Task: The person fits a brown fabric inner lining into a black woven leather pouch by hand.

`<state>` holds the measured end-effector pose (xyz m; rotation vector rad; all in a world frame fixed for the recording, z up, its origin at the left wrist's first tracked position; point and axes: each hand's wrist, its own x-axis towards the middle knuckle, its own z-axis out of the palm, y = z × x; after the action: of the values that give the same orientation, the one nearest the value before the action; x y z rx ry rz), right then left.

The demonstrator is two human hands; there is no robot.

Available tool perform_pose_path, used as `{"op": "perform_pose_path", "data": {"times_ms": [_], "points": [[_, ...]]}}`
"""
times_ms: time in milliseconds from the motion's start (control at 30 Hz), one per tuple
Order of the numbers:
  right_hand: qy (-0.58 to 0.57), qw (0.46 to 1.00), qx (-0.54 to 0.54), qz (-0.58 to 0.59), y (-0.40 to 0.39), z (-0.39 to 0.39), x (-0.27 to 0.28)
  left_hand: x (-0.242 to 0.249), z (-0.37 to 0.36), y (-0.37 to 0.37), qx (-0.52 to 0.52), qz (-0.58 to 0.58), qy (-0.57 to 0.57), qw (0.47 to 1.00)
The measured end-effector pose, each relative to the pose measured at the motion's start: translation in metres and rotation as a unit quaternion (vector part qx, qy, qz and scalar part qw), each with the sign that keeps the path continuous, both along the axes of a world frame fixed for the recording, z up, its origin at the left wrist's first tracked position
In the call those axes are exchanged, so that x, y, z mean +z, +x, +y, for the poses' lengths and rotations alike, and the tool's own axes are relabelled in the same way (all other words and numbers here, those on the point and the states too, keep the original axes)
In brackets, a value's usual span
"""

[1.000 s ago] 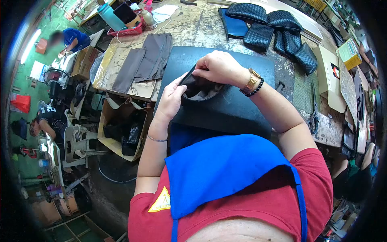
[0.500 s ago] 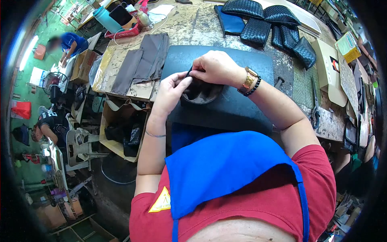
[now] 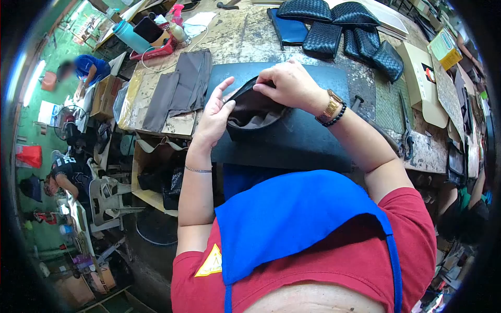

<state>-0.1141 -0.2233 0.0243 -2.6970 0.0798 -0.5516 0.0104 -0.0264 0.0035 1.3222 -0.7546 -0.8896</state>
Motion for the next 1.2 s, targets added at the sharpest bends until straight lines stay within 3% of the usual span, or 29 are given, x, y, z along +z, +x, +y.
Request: {"op": "perform_pose_path", "data": {"times_ms": [167, 367, 767, 867, 1000, 1067, 1200], "points": [[0.018, 0.999, -0.029, 0.032, 0.007, -0.002, 0.002, 0.002, 0.002, -0.004, -0.017, 0.055, -0.023, 0.998], [-0.011, 1.000, -0.018, 0.000, 0.010, -0.002, -0.004, 0.001, 0.002, -0.007, -0.014, 0.061, -0.029, 0.998], [-0.003, 0.999, -0.019, 0.042, 0.009, 0.003, -0.001, 0.010, 0.000, -0.011, -0.013, 0.072, -0.009, 0.997], [-0.018, 0.999, -0.017, 0.030, 0.008, 0.006, -0.003, 0.008, -0.011, -0.002, 0.037, 0.037, 0.031, 0.998], [-0.090, 0.996, -0.019, -0.011, 0.000, 0.011, -0.005, 0.014, -0.031, 0.005, 0.047, -0.119, 0.082, 0.988], [-0.143, 0.988, -0.017, -0.045, -0.010, 0.013, -0.004, 0.014, -0.032, 0.011, 0.034, -0.165, 0.107, 0.980], [-0.141, 0.986, -0.048, -0.070, -0.022, 0.013, -0.005, 0.011, -0.033, 0.016, 0.002, -0.196, 0.110, 0.974]]}}
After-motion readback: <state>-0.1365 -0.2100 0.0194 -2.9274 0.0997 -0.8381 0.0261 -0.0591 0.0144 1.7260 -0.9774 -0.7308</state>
